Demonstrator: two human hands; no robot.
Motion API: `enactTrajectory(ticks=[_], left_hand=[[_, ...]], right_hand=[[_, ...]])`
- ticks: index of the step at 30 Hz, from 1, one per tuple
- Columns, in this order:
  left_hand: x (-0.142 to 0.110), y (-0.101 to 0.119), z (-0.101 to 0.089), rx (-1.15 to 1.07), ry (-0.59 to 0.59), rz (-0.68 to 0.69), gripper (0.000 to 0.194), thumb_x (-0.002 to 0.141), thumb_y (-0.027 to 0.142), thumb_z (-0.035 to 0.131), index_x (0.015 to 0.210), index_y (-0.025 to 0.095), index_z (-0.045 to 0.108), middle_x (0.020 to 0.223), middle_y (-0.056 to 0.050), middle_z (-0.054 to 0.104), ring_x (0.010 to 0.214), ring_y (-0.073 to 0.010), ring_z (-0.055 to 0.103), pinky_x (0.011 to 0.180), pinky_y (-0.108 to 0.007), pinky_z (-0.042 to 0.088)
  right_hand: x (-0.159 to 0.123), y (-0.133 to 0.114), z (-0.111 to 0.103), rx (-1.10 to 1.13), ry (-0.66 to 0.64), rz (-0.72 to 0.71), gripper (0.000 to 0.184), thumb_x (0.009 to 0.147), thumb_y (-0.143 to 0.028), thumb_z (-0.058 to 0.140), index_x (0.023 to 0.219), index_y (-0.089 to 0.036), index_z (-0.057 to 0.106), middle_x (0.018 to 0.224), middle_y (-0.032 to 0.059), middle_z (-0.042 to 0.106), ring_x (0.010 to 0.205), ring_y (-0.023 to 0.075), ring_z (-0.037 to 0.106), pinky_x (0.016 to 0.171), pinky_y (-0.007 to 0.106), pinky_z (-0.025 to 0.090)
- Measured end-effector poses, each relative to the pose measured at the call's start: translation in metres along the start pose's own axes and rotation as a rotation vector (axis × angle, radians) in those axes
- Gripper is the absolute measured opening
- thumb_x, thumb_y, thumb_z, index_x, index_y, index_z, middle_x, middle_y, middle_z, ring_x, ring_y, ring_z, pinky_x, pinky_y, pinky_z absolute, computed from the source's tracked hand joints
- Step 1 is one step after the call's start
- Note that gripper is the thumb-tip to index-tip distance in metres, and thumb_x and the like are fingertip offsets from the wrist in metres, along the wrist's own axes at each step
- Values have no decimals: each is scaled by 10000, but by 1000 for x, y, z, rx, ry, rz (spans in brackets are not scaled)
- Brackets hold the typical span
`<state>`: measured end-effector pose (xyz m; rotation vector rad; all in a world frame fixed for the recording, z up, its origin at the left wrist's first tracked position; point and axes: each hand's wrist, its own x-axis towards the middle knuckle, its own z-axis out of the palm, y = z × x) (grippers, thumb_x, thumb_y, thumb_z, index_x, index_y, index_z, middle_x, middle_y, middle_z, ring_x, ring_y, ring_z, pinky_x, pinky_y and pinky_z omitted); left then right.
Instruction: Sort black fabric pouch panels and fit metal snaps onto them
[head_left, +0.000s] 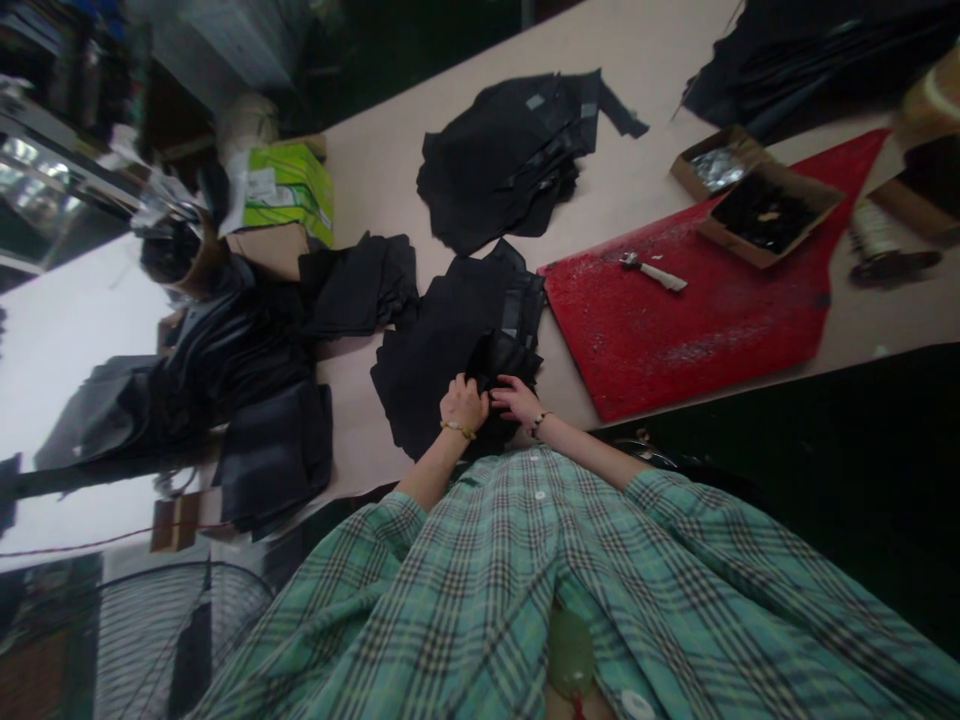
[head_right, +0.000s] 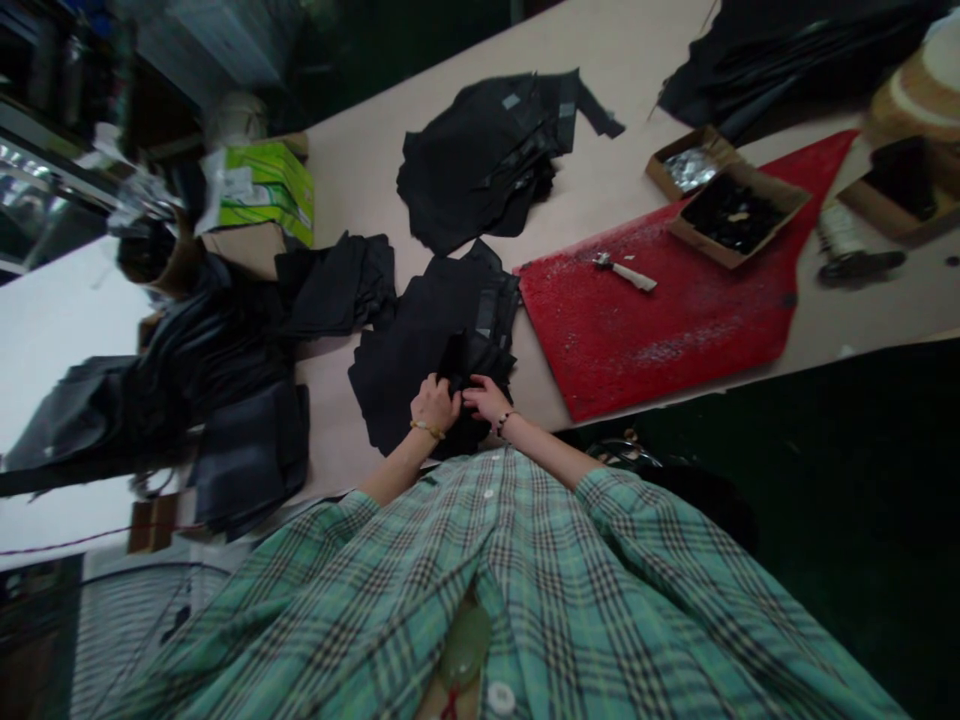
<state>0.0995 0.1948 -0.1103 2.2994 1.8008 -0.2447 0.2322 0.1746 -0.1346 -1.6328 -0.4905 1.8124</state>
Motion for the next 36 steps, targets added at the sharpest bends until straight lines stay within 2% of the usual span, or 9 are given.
enactTrajectory(ticks=[4, 7, 10, 13, 18, 23, 29, 34, 36], left_hand=[[0, -3, -2, -31, -32, -13, 291, 911, 414, 514, 1083, 193, 596, 1251, -140, 534, 1125, -259, 541, 825, -348, 534], [1, -6, 0, -64, -25, -47, 311, 876, 411, 576, 1111, 208, 590, 1267, -133, 535, 1160, -264, 535, 831, -348, 537], [2, -12, 5, -113, -10, -104, 267, 926, 384, 495, 1098, 212, 604, 1248, -127, 555, 1134, -253, 574, 845, -349, 533], [3, -22, 10, -193, 36, -124, 309, 969, 295, 393, 1199, 201, 576, 1241, -124, 581, 1087, -227, 620, 862, -335, 530], [2, -34, 11, -242, 79, -37, 500, 957, 210, 392, 1455, 249, 385, 1581, -113, 285, 1149, -220, 613, 861, -328, 547], [1, -29, 2, -143, -18, 39, 321, 955, 250, 425, 1197, 283, 634, 1624, -31, 195, 1140, -223, 621, 842, -332, 556], [3, -26, -2, -160, -5, 24, 393, 912, 423, 534, 1258, 246, 594, 1545, -82, 356, 1186, -254, 594, 895, -353, 549], [7, -46, -2, -253, 53, -3, 544, 971, 276, 394, 1510, 241, 335, 1540, -99, 381, 1219, -227, 573, 945, -334, 525], [6, -50, -4, -228, 14, 45, 545, 972, 271, 387, 1514, 298, 332, 1593, -73, 289, 1179, -227, 597, 909, -340, 539]], right_hand=[[13, -7, 7, -255, 113, -151, 583, 690, -119, 678, 1261, -200, 590, 1005, 49, 697, 946, 191, 639, 914, 344, 505], [16, -12, 15, -261, 48, -154, 542, 631, -76, 691, 1158, -201, 677, 992, 45, 701, 927, 206, 638, 896, 342, 517], [15, -9, 20, -256, -22, -176, 504, 601, -80, 705, 1082, -233, 719, 989, 19, 705, 962, 210, 636, 919, 341, 515], [12, -2, 19, -258, 66, -197, 480, 641, -134, 697, 1111, -233, 698, 1115, 32, 676, 1060, 208, 613, 968, 352, 497], [10, 3, 11, -56, 218, -122, 524, 716, -191, 644, 1234, -251, 594, 1303, 57, 579, 1134, 193, 589, 916, 354, 524], [8, -10, 10, -10, 152, -122, 423, 723, -165, 640, 1140, -240, 644, 1256, 49, 633, 1102, 189, 603, 921, 349, 512], [-3, -25, 13, 179, -165, -120, 351, 676, -113, 609, 995, -227, 700, 1146, 35, 692, 1028, 181, 629, 761, 256, 534], [-14, -11, -1, 214, 157, 92, 342, 742, -153, 585, 1067, -254, 614, 1161, 34, 648, 1035, 170, 610, 673, 235, 527], [-15, -5, -7, 263, 174, 157, 364, 766, -156, 581, 1116, -258, 571, 1189, 48, 625, 1048, 171, 606, 648, 229, 526]])
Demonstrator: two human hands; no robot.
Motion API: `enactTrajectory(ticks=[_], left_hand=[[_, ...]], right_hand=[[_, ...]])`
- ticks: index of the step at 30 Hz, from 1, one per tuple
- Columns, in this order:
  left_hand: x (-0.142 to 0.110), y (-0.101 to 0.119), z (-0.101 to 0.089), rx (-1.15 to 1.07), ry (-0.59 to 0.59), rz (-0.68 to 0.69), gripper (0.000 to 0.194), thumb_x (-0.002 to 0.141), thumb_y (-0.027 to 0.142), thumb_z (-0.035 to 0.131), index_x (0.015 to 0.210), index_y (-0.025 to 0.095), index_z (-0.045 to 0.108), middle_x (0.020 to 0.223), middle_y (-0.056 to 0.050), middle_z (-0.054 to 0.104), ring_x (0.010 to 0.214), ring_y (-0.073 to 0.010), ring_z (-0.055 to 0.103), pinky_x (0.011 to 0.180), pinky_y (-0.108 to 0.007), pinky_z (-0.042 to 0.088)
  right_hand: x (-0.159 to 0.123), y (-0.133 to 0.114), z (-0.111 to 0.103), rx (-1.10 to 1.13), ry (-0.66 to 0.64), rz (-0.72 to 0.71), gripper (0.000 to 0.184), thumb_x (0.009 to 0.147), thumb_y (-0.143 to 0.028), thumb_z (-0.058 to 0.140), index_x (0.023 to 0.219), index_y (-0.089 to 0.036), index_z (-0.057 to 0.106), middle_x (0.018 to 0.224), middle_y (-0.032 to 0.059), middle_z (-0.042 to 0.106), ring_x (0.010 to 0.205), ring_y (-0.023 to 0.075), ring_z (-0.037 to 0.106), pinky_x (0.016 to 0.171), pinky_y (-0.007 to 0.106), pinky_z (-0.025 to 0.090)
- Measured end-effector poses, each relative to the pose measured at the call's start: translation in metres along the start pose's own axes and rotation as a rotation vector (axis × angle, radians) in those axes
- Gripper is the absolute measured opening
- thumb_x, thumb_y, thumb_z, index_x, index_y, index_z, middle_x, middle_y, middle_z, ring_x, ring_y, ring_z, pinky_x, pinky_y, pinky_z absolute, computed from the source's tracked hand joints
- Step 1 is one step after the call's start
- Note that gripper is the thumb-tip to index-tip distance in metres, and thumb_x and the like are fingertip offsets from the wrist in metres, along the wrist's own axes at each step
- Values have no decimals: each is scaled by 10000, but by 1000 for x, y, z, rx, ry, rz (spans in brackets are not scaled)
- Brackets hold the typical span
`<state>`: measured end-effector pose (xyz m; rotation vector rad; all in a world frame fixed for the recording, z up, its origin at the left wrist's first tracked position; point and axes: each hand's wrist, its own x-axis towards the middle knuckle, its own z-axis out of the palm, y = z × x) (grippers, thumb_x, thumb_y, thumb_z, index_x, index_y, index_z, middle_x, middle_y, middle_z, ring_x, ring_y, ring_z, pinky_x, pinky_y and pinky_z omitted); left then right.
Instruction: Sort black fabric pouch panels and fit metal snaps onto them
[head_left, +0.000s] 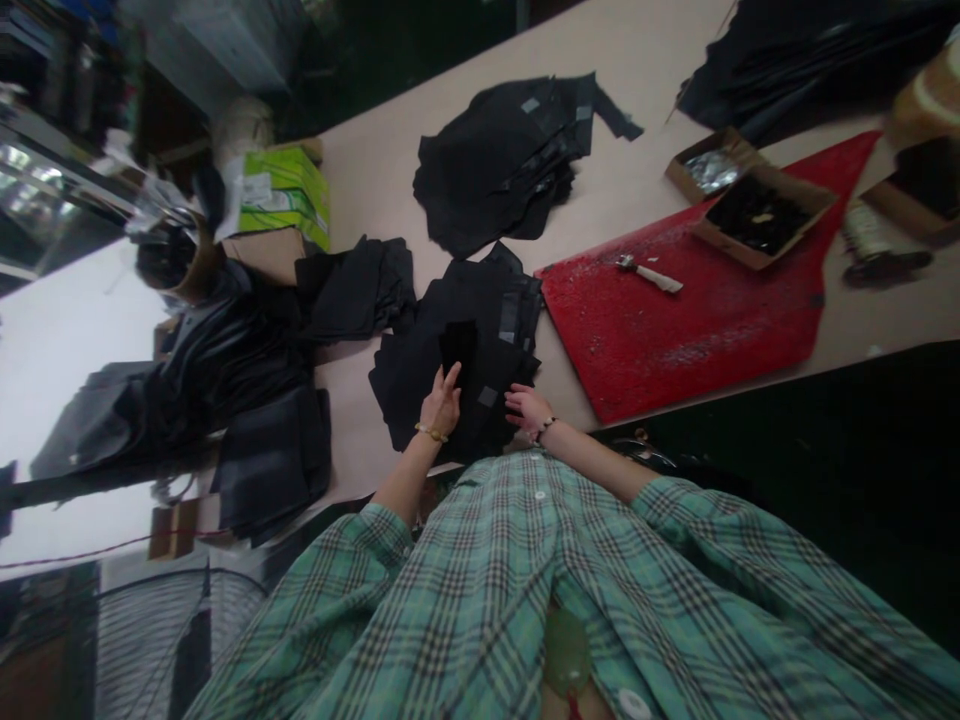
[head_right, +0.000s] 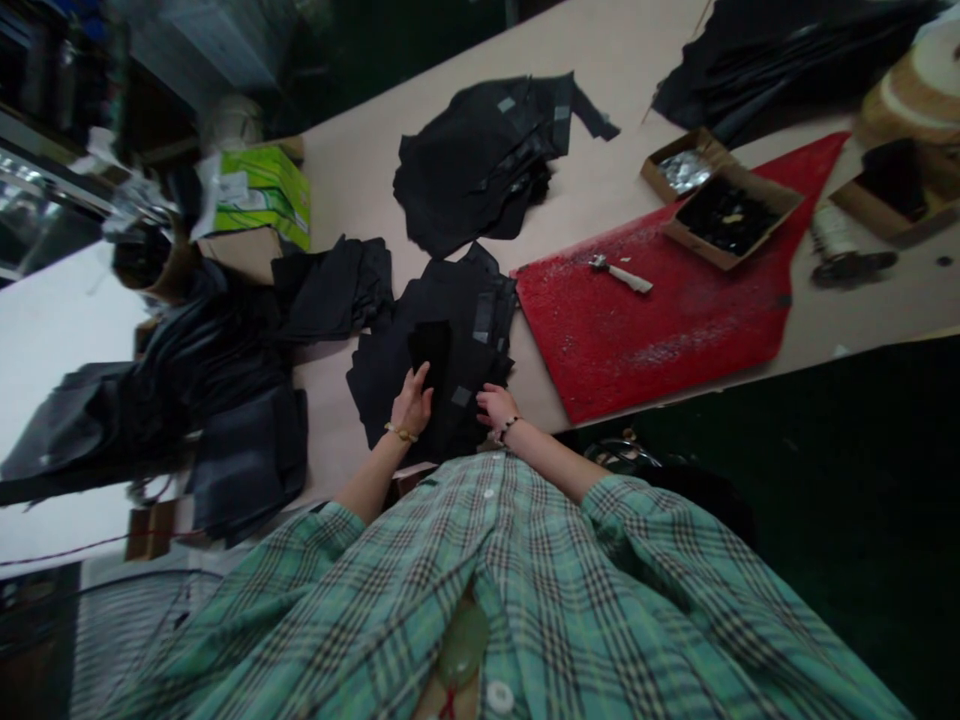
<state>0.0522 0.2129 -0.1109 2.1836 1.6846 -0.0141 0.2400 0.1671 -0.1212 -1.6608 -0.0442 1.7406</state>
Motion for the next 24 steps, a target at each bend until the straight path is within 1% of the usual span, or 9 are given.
enactTrajectory(ticks=[2, 4, 7, 10, 13, 18, 20, 22, 24], left_hand=[[-3, 3, -1, 55, -84, 68, 443, 974, 281, 383, 1397, 342, 500, 1614, -21, 243, 1146, -224, 608, 877, -349, 547], [-6, 13, 0, 102, -122, 121, 338, 963, 364, 437, 1243, 316, 619, 1609, 4, 253, 1196, -234, 565, 897, -360, 541], [-11, 29, 4, 137, -91, 95, 433, 849, 554, 600, 1159, 253, 629, 1588, -39, 292, 1265, -271, 486, 935, -390, 530], [-14, 36, 9, 131, -72, 57, 463, 817, 540, 646, 1164, 235, 607, 1572, -68, 309, 1263, -284, 472, 922, -404, 537], [-14, 29, 10, 83, -70, 81, 343, 896, 445, 566, 1172, 248, 621, 1569, -48, 317, 1282, -259, 463, 968, -390, 517], [-3, 4, 5, -25, -155, 153, 348, 911, 440, 556, 1187, 258, 663, 1538, -28, 381, 1290, -224, 485, 1079, -356, 446], [0, -2, 3, -62, -140, 155, 389, 940, 370, 506, 1298, 250, 602, 1515, -35, 422, 1316, -209, 475, 1108, -346, 419], [0, -5, 1, -99, -82, 115, 517, 960, 278, 440, 1475, 238, 416, 1518, -48, 425, 1345, -192, 458, 1103, -331, 425], [-3, -1, 2, -104, -29, 43, 615, 961, 223, 397, 1557, 246, 244, 1534, -66, 403, 1327, -202, 486, 1046, -330, 473]], right_hand=[[1, 2, -3, 33, -29, 14, 375, 770, -145, 584, 1126, -260, 555, 1190, 50, 619, 1026, 165, 613, 637, 226, 526], [3, 0, -2, 35, -31, 23, 381, 771, -130, 576, 1127, -263, 555, 1151, 45, 633, 972, 155, 626, 624, 223, 519], [3, -4, 1, 6, -47, 23, 370, 768, -120, 568, 1113, -253, 584, 1077, 40, 669, 885, 142, 638, 616, 224, 509], [-1, -7, 1, -27, -221, -12, 341, 744, -105, 579, 1054, -234, 639, 1065, 40, 704, 851, 140, 645, 640, 233, 507], [-4, -6, -5, -43, -336, -82, 323, 733, -110, 607, 1028, -226, 667, 1083, 39, 721, 872, 143, 652, 662, 231, 501], [0, 1, -15, -70, -233, -99, 284, 786, -161, 582, 1051, -228, 659, 1110, 47, 715, 907, 148, 648, 666, 229, 500], [4, 3, -16, -118, -162, -105, 268, 796, -186, 589, 1050, -226, 661, 1095, 51, 713, 912, 158, 648, 690, 247, 515], [10, 5, -17, -201, -78, -144, 267, 800, -207, 599, 1058, -223, 666, 1069, 53, 710, 915, 171, 648, 742, 288, 535], [16, 7, -17, -282, -15, -222, 280, 797, -206, 606, 1069, -218, 672, 1082, 51, 701, 962, 183, 642, 840, 337, 536]])
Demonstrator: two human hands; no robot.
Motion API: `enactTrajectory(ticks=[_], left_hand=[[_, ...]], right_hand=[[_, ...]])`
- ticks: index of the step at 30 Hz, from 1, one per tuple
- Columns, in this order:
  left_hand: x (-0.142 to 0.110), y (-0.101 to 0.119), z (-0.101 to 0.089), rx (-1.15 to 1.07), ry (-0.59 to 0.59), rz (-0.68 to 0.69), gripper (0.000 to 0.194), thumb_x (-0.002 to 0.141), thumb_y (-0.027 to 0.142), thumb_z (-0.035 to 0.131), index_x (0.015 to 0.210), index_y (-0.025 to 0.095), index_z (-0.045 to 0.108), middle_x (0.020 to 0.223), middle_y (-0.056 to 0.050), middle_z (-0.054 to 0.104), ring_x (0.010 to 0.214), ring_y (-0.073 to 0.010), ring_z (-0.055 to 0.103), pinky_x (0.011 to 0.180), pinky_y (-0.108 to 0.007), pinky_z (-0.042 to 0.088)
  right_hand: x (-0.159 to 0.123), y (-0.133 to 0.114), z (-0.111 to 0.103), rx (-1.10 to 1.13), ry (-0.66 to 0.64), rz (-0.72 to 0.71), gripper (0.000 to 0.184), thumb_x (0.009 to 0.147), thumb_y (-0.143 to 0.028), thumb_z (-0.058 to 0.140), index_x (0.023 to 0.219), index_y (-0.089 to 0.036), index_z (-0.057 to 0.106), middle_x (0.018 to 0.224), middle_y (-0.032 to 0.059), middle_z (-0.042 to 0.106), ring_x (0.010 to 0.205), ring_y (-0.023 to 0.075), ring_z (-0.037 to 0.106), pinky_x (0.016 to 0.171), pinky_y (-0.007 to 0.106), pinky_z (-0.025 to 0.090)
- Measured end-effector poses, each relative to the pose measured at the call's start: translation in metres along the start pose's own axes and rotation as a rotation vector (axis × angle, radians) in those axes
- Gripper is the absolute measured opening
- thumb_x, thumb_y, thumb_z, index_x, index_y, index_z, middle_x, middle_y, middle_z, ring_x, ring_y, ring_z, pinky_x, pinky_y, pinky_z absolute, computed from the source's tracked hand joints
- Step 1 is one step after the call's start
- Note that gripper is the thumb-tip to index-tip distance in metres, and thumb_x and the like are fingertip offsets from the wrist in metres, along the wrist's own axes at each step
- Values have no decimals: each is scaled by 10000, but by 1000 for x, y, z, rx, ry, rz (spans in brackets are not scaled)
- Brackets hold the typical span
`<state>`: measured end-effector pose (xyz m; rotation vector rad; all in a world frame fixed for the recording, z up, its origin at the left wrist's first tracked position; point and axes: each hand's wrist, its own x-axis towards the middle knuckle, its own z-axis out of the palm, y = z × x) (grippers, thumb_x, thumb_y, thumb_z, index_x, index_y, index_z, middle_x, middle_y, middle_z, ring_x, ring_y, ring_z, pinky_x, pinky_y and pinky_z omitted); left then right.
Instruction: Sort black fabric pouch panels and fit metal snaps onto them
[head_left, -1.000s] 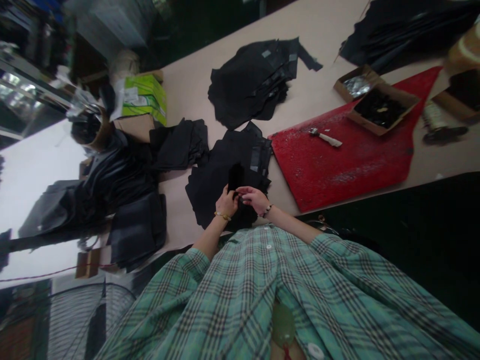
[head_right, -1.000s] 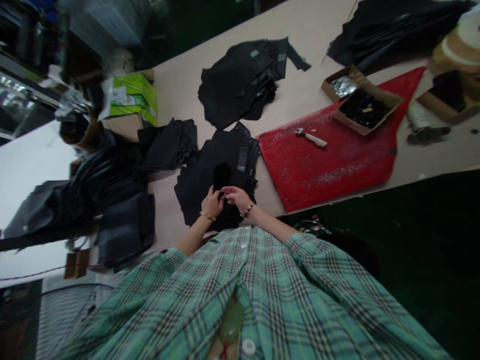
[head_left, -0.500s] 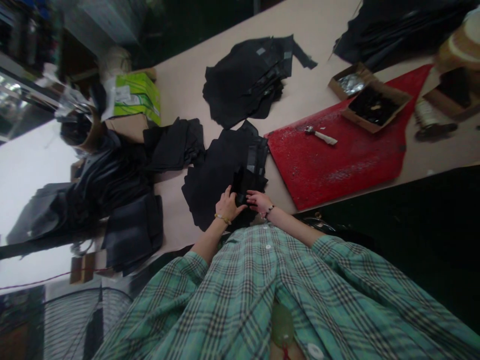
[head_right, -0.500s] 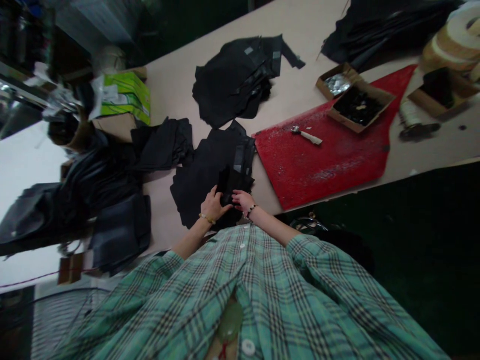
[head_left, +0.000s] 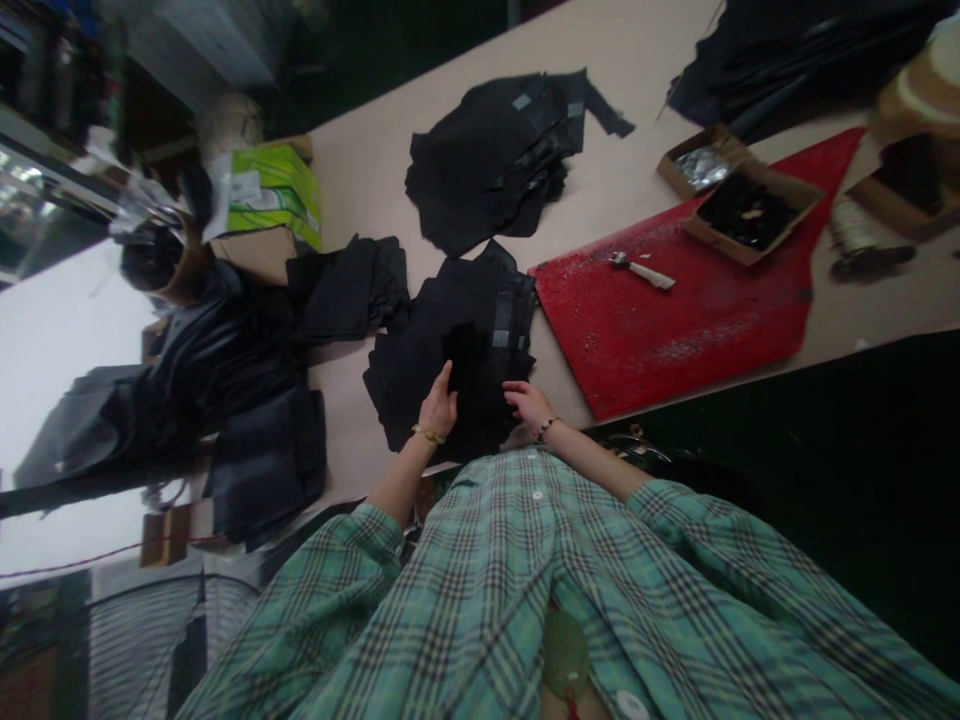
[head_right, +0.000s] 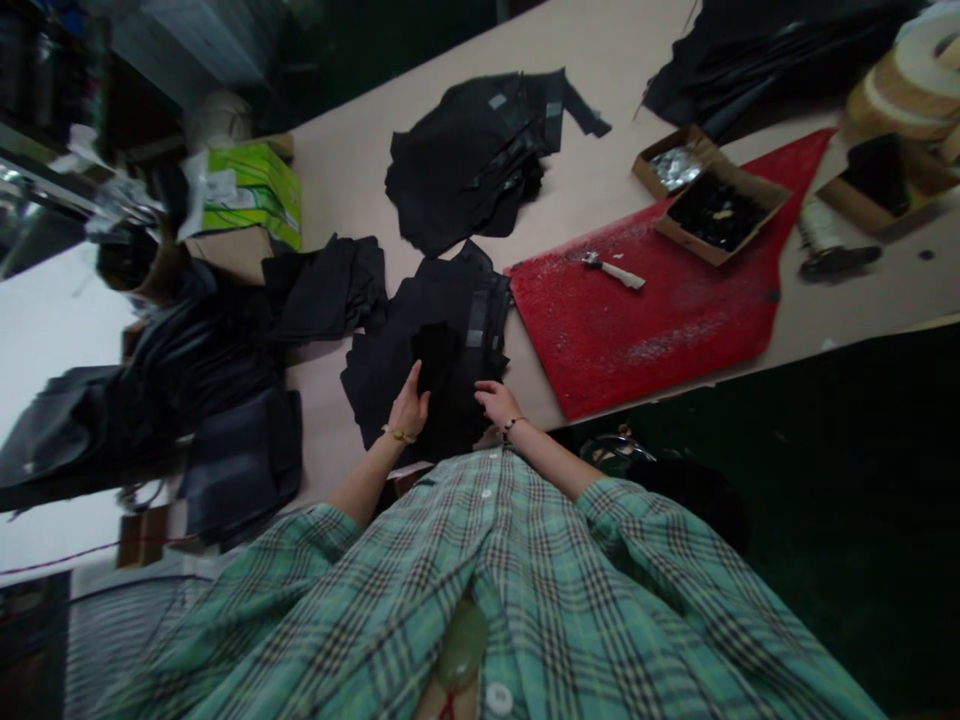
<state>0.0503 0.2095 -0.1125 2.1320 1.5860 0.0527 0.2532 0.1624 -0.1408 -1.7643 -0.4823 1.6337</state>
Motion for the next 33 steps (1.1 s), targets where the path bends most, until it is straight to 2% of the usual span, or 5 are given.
enactTrajectory(ticks=[6, 16, 25, 30, 33], left_hand=[[-4, 21, -10, 121, 71, -177, 437, 931, 157, 410, 1290, 293, 618, 1487, -67, 439, 1107, -234, 640, 876, -332, 550], [-11, -22, -178, 416, 467, -473, 408, 894, 160, 450, 1241, 257, 641, 1408, -136, 473, 1058, -328, 642, 858, -461, 534], [51, 47, -22, -55, -68, -440, 474, 869, 589, 517, 1070, 201, 702, 1204, -172, 604, 1070, -322, 637, 915, -413, 491], [51, 38, -12, -88, -41, -473, 579, 858, 578, 536, 1228, 142, 624, 1307, -215, 559, 1155, -348, 595, 934, -406, 480], [45, 30, -31, -35, 3, -437, 526, 903, 345, 524, 1397, 171, 484, 1243, -186, 602, 1132, -318, 611, 934, -399, 476]], right_hand=[[13, 3, 4, -231, 44, -265, 383, 770, -157, 633, 1151, -185, 661, 1202, 83, 658, 1105, 193, 611, 1043, 358, 446], [8, -12, 15, -636, 147, -535, 405, 809, -222, 614, 1207, -152, 631, 1153, 121, 624, 1028, 210, 621, 975, 349, 482], [30, -26, 27, -263, 14, -270, 398, 753, -143, 639, 1149, -150, 682, 1096, 85, 710, 988, 201, 663, 945, 366, 520], [15, -24, 36, -34, -438, -319, 511, 690, -71, 631, 1171, -238, 679, 1081, 17, 723, 886, 164, 683, 785, 304, 586], [16, -20, 29, -80, -155, -444, 427, 711, -86, 639, 1125, -181, 692, 1139, 66, 708, 999, 178, 667, 936, 340, 539]])
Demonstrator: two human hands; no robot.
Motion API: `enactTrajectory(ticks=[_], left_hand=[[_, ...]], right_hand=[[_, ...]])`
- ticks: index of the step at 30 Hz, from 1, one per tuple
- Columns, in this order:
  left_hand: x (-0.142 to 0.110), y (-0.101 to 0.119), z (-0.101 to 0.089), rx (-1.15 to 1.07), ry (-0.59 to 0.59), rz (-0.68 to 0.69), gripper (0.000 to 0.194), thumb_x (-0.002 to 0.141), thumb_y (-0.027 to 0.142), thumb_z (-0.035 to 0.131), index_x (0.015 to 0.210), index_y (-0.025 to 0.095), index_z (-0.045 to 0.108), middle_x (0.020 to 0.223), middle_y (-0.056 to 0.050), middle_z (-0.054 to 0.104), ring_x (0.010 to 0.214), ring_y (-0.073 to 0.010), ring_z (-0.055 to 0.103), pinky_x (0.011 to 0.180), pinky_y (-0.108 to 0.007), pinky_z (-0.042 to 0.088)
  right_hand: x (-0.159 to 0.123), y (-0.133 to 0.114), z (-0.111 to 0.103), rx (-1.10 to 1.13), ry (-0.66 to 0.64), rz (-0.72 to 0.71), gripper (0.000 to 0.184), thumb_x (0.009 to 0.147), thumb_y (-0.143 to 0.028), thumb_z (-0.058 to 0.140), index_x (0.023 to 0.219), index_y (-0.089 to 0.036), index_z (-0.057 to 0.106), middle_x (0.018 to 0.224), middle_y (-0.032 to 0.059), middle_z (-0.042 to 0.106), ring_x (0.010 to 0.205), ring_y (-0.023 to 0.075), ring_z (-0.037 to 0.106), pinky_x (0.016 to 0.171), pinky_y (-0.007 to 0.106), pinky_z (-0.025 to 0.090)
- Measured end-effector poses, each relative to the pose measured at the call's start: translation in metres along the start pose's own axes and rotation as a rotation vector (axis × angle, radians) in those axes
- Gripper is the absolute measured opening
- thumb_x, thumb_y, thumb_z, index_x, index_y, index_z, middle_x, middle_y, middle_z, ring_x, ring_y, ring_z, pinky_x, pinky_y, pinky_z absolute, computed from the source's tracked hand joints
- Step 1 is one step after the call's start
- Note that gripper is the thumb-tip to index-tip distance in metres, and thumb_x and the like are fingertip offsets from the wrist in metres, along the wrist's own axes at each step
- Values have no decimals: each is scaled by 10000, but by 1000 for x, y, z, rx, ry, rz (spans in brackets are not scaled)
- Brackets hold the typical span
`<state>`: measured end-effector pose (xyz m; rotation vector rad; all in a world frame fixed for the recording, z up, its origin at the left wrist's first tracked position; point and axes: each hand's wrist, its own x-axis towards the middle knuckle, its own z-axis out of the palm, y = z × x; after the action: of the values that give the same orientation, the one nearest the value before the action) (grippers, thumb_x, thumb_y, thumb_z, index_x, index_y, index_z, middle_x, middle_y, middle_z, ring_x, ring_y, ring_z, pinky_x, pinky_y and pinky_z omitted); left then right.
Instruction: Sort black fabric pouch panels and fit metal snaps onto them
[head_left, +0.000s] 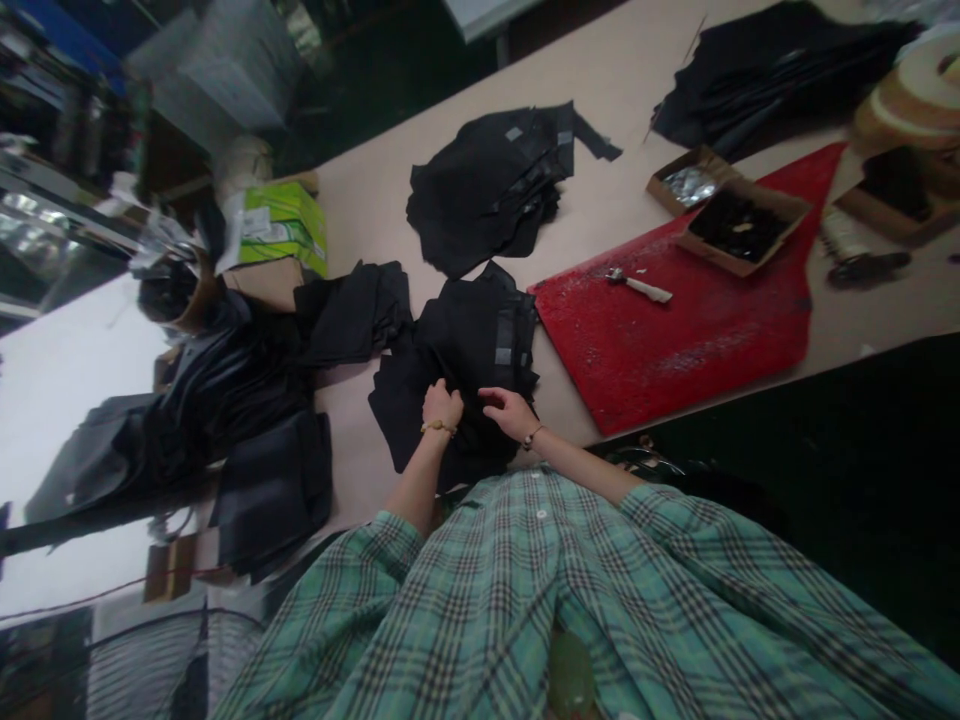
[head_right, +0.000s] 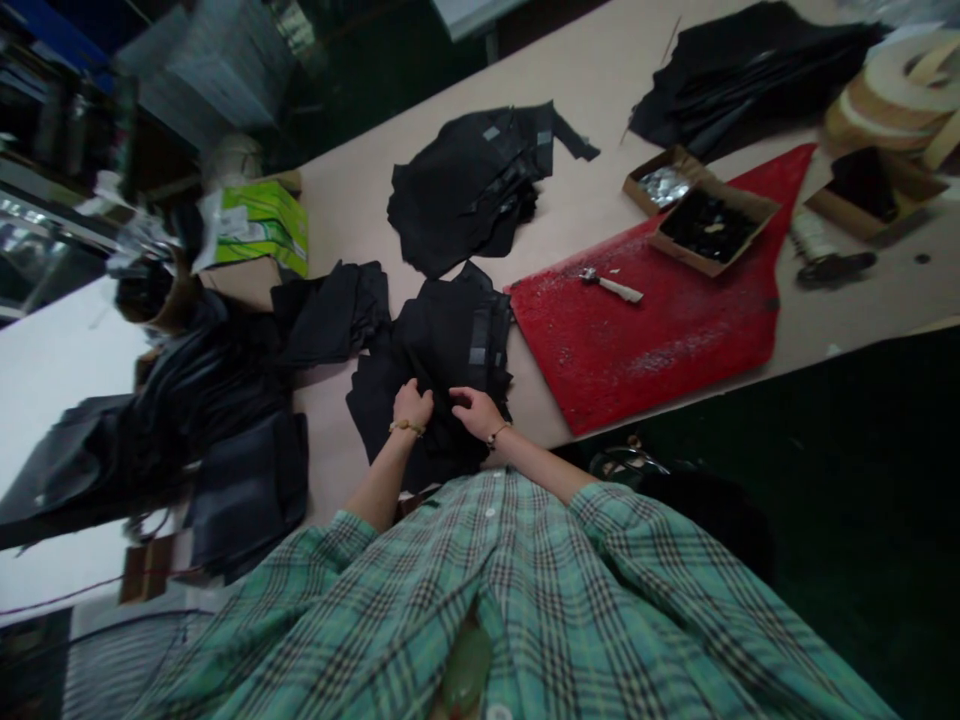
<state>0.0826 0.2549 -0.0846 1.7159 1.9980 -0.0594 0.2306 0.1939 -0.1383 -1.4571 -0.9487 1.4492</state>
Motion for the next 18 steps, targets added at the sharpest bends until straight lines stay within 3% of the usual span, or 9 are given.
enactTrajectory(ticks=[2, 4, 7, 9, 12, 15, 18], left_hand=[[-2, 2, -16, 38, 101, 35, 655, 908, 274, 514, 1522, 253, 289, 1234, -158, 594, 1073, -307, 635, 904, -410, 485], [-2, 12, -31, 104, 194, 100, 710, 921, 244, 489, 1553, 334, 180, 1263, -145, 553, 1040, -299, 642, 870, -409, 494], [6, 41, -38, 235, 187, 261, 526, 946, 207, 407, 1449, 360, 420, 1310, -140, 494, 1080, -292, 615, 826, -384, 503], [13, 62, -30, 305, 72, 350, 405, 951, 208, 379, 1270, 310, 607, 1286, -135, 508, 1065, -284, 617, 799, -375, 509], [24, 84, -6, 331, -82, 357, 334, 960, 347, 403, 1097, 237, 688, 1183, -135, 559, 981, -275, 645, 800, -386, 510], [28, 90, 13, 282, -86, 312, 460, 923, 575, 427, 1042, 216, 688, 1160, -131, 564, 991, -267, 640, 839, -376, 499], [29, 87, 19, 243, -73, 300, 538, 856, 689, 467, 1005, 220, 684, 1151, -120, 566, 1008, -259, 631, 856, -358, 488]], right_hand=[[7, 4, -11, -112, 256, 21, 415, 736, -135, 655, 1151, -136, 671, 1173, 118, 687, 1007, 194, 665, 971, 368, 517], [17, 8, -21, -176, 385, 120, 465, 724, -174, 694, 1182, -110, 645, 1156, 148, 686, 985, 212, 673, 950, 385, 524], [31, 10, -28, -163, 427, 267, 491, 698, -202, 728, 1174, -125, 642, 1100, 129, 705, 978, 216, 681, 912, 376, 536], [37, 10, -29, -120, 444, 332, 462, 703, -209, 718, 1154, -137, 650, 1086, 114, 711, 967, 208, 687, 884, 358, 545], [40, 8, -28, -84, 459, 381, 407, 706, -190, 689, 1109, -135, 673, 1055, 104, 725, 957, 205, 691, 874, 335, 544], [39, 6, -30, -100, 461, 342, 375, 698, -171, 667, 1069, -125, 696, 1057, 110, 731, 983, 214, 689, 910, 331, 530], [33, 3, -30, -160, 450, 236, 363, 707, -161, 647, 1063, -121, 706, 1095, 120, 725, 1028, 221, 678, 965, 339, 505]])
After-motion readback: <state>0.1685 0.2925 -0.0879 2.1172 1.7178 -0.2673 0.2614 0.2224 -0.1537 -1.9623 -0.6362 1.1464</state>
